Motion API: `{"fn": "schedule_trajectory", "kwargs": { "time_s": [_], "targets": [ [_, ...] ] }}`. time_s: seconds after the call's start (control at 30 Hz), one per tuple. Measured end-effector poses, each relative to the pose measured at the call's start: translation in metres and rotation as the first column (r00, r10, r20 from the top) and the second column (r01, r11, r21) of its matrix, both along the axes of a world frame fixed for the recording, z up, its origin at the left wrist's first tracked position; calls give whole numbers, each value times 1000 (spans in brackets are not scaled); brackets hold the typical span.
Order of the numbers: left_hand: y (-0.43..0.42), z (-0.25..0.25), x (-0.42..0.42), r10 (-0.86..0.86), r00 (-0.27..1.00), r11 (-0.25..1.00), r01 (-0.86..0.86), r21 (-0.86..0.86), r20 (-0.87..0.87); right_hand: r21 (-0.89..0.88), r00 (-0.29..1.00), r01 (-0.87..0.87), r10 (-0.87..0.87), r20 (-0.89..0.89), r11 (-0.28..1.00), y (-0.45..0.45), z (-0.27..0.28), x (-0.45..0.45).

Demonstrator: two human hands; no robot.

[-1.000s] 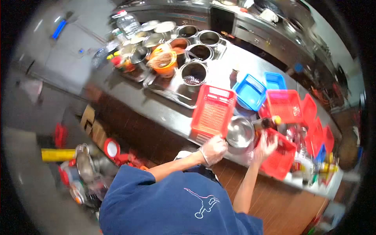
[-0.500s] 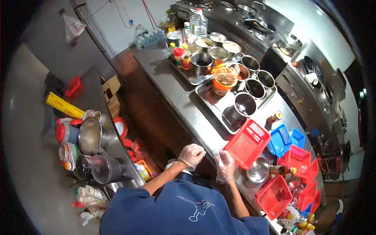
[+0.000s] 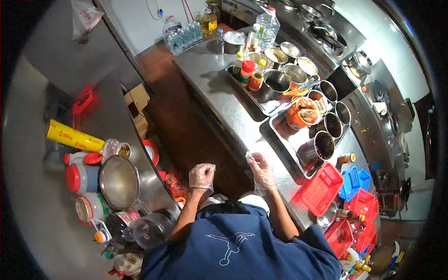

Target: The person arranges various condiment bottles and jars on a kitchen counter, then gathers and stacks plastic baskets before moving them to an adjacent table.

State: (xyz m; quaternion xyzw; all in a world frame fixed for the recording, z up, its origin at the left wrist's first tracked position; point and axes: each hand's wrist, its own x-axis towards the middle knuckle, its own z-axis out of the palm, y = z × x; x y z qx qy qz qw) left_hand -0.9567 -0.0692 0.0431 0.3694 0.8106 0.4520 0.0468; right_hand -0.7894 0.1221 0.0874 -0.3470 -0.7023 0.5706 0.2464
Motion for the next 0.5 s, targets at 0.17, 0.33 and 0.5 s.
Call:
{"fn": "schedule_trajectory", "kwargs": {
  "time_s": [0.17, 0.33, 0.5],
  "targets": [
    [6, -7, -34, 4, 998, 1000, -3, -24, 65, -74, 995, 67, -61, 83, 995, 22, -6, -29],
    [15, -21, -58, 16, 991, 1000, -13, -19, 133, 42, 990, 116, -119, 75, 992, 97, -21, -59],
    [34, -19, -86, 73, 982, 990, -50, -135, 174, 193, 976, 199, -212, 47, 961, 174, -7, -125]
  ]
}}
